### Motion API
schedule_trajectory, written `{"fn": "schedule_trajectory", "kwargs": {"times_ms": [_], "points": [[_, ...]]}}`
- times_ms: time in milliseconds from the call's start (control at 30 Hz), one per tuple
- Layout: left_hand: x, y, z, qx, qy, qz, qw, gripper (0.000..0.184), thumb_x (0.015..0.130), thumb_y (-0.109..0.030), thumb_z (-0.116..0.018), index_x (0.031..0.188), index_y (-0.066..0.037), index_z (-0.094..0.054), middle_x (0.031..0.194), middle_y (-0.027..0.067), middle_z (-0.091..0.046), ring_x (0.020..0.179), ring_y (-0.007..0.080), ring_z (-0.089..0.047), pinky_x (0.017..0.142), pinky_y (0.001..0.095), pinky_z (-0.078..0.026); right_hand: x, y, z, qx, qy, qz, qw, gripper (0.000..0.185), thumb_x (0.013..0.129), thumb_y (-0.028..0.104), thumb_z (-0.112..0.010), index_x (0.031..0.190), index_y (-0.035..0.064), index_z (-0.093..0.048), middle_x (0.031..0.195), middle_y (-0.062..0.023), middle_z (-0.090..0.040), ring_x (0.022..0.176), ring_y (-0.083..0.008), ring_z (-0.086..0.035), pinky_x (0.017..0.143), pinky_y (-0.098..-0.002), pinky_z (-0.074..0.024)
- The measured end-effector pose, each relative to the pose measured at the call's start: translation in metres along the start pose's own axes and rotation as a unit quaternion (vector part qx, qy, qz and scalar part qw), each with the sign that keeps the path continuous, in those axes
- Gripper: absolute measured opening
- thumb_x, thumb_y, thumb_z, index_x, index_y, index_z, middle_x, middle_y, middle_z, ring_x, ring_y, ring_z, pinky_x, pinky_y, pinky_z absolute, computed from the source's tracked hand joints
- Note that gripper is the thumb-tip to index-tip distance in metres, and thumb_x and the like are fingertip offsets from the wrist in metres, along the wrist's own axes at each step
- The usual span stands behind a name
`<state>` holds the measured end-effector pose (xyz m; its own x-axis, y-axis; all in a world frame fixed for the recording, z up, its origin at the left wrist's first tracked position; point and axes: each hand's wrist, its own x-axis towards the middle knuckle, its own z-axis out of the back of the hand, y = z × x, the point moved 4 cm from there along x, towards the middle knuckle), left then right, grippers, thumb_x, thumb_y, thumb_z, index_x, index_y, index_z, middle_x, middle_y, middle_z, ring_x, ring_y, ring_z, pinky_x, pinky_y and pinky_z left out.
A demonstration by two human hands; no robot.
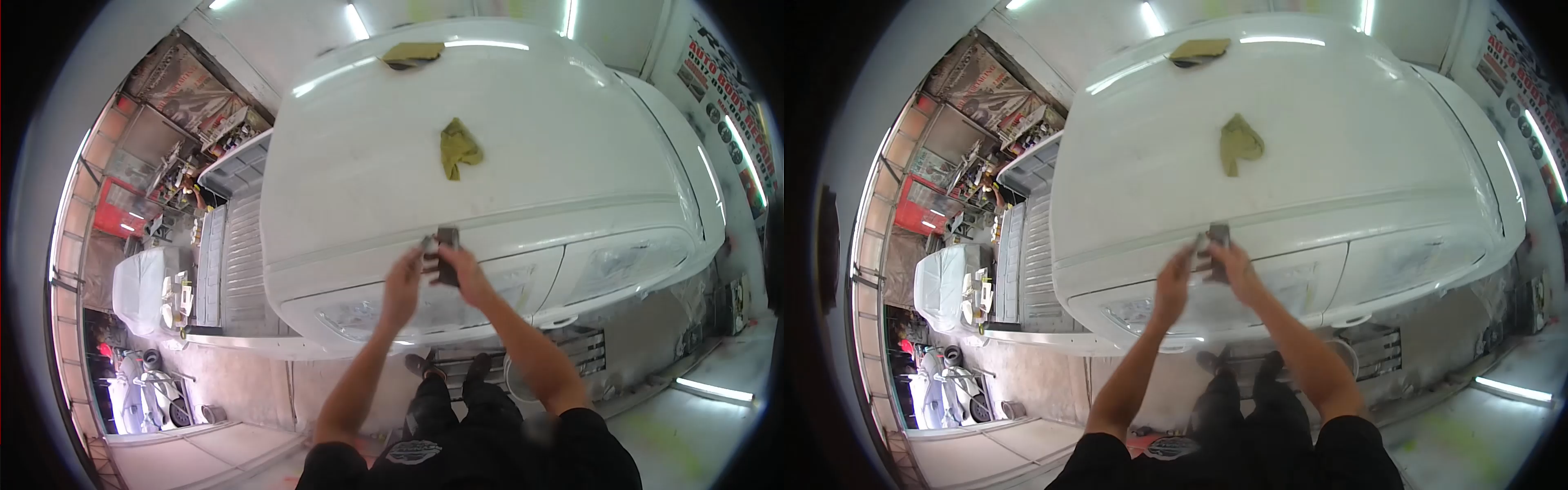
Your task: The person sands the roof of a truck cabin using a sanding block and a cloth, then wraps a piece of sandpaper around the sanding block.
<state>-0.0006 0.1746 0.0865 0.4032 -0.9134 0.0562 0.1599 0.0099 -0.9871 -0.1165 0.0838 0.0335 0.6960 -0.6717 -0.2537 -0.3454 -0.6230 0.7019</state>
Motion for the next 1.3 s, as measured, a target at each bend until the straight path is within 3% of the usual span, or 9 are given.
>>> {"fn": "schedule_trajectory", "kwargs": {"times_ms": [33, 67, 167, 300, 500, 600, 767, 1033, 1300], "points": [[-0.015, 0.036, -0.001, 0.071, 0.02, 0.041, 0.996, 0.04, 0.107, -0.013, -0.056, 0.142, 0.004, -0.053, 0.145, 0.0203, -0.056, 0.116, 0.0252, -0.064, 0.098, 0.0357, -0.053, -0.01, -0.013, -0.005, -0.039, 0.009, -0.007, 0.999, 0.039, 0.097, 0.02, -0.064, 0.132, 0.0034, -0.061, 0.108, -0.0095, -0.068, 0.095, -0.0193, -0.069, 0.078, -0.0355, -0.0578], [-0.025, 0.025, -0.004, 0.211, 0.056, -0.107, 0.97, 0.045, 0.103, -0.011, -0.06, 0.145, 0.002, -0.051, 0.153, 0.022, -0.047, 0.135, 0.0308, -0.054, 0.105, 0.0391, -0.051, -0.016, -0.025, -0.003, -0.036, 0.009, -0.018, 0.999, 0.038, 0.095, 0.018, -0.067, 0.131, 0.0045, -0.061, 0.109, -0.0088, -0.068, 0.095, -0.0187, -0.069, 0.078, -0.035, -0.0578], [-0.058, 0.036, -0.012, 0.044, 0.114, -0.004, 0.993, 0.05, 0.1, -0.014, -0.065, 0.145, 0.002, -0.051, 0.159, 0.0228, -0.041, 0.149, 0.0345, -0.039, 0.112, 0.0379, -0.045, -0.03, -0.069, 0.024, -0.051, 0.002, -0.02, 0.998, 0.036, 0.092, 0.015, -0.069, 0.126, 0.005, -0.064, 0.107, -0.0057, -0.067, 0.095, -0.0147, -0.066, 0.076, -0.0308, -0.0564], [-0.095, 0.064, 0.0, 0.064, 0.101, 0.012, 0.993, 0.046, 0.102, -0.019, -0.065, 0.14, 0.005, -0.057, 0.161, 0.0207, -0.04, 0.148, 0.031, -0.041, 0.112, 0.0377, -0.044, -0.068, -0.077, 0.029, -0.103, 0.0, -0.057, 0.993, 0.032, 0.09, 0.01, -0.067, 0.121, 0.0021, -0.067, 0.099, -0.0053, -0.069, 0.092, -0.0145, -0.067, 0.076, -0.0289, -0.0551], [-0.107, 0.079, 0.016, -0.127, -0.069, 0.247, 0.958, 0.041, 0.106, -0.026, -0.061, 0.134, 0.003, -0.062, 0.125, 0.0119, -0.069, 0.114, 0.0211, -0.066, 0.092, 0.0329, -0.057, -0.083, -0.068, -0.01, -0.424, -0.019, 0.217, 0.879, 0.045, 0.084, 0.003, -0.06, 0.129, -0.0009, -0.062, 0.101, -0.0109, -0.069, 0.085, -0.0142, -0.066, 0.074, -0.0294, -0.0535], [-0.093, 0.063, 0.03, -0.166, -0.046, 0.171, 0.97, 0.04, 0.105, -0.023, -0.062, 0.132, 0.006, -0.062, 0.119, 0.0107, -0.069, 0.107, 0.0151, -0.065, 0.084, 0.0316, -0.058, -0.082, -0.073, -0.029, -0.501, -0.022, 0.304, 0.81, 0.047, 0.084, 0.003, -0.065, 0.131, 0.0006, -0.062, 0.102, -0.0127, -0.069, 0.091, -0.017, -0.066, 0.077, -0.0321, -0.0544], [-0.094, 0.024, 0.055, -0.292, 0.008, 0.194, 0.936, 0.05, 0.109, -0.029, -0.055, 0.148, 0.002, -0.05, 0.136, 0.0091, -0.062, 0.126, 0.0188, -0.059, 0.099, 0.0337, -0.052, -0.099, -0.026, -0.087, -0.371, 0.011, 0.137, 0.918, 0.048, 0.087, 0.001, -0.077, 0.132, 0.0039, -0.061, 0.108, -0.005, -0.07, 0.094, -0.0114, -0.063, 0.082, -0.0295, -0.0532], [-0.124, -0.01, 0.074, -0.266, 0.034, 0.103, 0.958, 0.041, 0.105, -0.02, -0.062, 0.139, 0.002, -0.059, 0.121, 0.0073, -0.069, 0.111, 0.0157, -0.065, 0.094, 0.0312, -0.053, -0.117, -0.041, -0.095, -0.261, 0.008, 0.037, 0.965, 0.048, 0.09, 0.001, -0.071, 0.138, 0.0027, -0.062, 0.107, -0.0057, -0.074, 0.1, -0.0125, -0.067, 0.087, -0.0266, -0.0547], [-0.145, 0.022, 0.107, -0.429, -0.042, 0.191, 0.882, 0.034, 0.101, -0.011, -0.049, 0.129, 0.005, -0.057, 0.119, 0.0137, -0.066, 0.108, 0.0238, -0.067, 0.097, 0.0401, -0.055, -0.13, -0.037, -0.098, -0.321, -0.118, 0.107, 0.933, 0.04, 0.089, 0.007, -0.065, 0.129, 0.002, -0.068, 0.092, -0.0016, -0.068, 0.079, -0.0084, -0.057, 0.071, -0.0247, -0.0481]]}}
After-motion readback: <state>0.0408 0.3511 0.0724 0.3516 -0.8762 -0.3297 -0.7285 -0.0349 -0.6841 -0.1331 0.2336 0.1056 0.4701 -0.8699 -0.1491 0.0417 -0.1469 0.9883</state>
